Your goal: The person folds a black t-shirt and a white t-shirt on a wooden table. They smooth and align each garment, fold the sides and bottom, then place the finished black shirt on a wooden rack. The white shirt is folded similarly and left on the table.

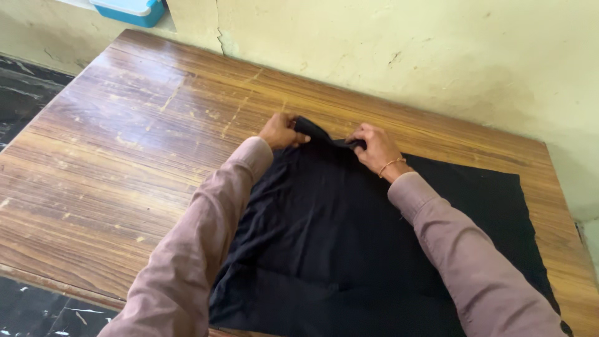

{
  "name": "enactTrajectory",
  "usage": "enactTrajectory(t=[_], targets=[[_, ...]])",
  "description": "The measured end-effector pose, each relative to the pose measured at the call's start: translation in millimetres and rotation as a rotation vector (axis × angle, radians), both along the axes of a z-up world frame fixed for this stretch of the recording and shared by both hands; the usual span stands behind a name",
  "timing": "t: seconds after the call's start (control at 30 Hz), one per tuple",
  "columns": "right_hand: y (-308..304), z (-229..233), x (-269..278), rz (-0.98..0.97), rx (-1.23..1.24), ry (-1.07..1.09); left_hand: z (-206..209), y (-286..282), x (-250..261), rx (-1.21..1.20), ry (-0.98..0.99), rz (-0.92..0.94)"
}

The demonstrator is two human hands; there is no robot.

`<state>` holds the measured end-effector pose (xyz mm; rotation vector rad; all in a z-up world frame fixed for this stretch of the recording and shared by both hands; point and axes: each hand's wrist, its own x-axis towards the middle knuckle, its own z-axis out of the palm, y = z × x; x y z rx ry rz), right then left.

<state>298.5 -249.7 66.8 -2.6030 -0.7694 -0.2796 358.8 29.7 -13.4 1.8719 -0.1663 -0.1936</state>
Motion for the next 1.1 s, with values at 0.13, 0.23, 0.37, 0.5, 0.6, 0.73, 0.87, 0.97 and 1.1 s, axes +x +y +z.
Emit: enactTrajectory(t=[0.13, 0.23, 0.37, 0.5, 0.6, 0.73, 0.87, 0.97, 1.1], targets=[[1.7, -4.1, -18.7, -0.013, -0.039, -0.014, -0.7, 1.3, -36.1, 0.247, -0.118, 0.008], [3.6, -8.5, -29.5, -0.075, -0.058, 0.015, 0.5, -1.1, -60.4, 0.317, -0.310, 0.034], [4.3, -17.0, -44.3, -0.195, -0.114, 0.114, 10.5, -3.5, -91.6, 0.452, -0.494, 0.002], [7.1, -22.6, -58.8, -0.121, -0.197, -0.048, 29.2, -6.7, -116.9, 0.666, -0.443, -0.081], [7.6, -21.0, -57.4, -0.188, -0.262, -0.006, 34.6, -8.0, -122.1, 0.743, -0.519, -0.058], [11.2, -32.2, -40.8, -0.100, -0.076, -0.119, 14.6, -27.1, -104.6, 0.679, -0.636, 0.059], [37.6, -67.8, -22.3, -0.022, -0.061, -0.181, -17.1, -61.2, -76.3, 0.873, -0.712, 0.078], [49.0, -89.2, -15.5, -0.142, -0.244, -0.071, -34.2, -57.1, -73.8, 0.884, -0.512, 0.060], [44.8, -95.1, -17.9, -0.288, -0.306, 0.170, -36.9, -45.3, -79.0, 0.865, -0.420, 0.108]])
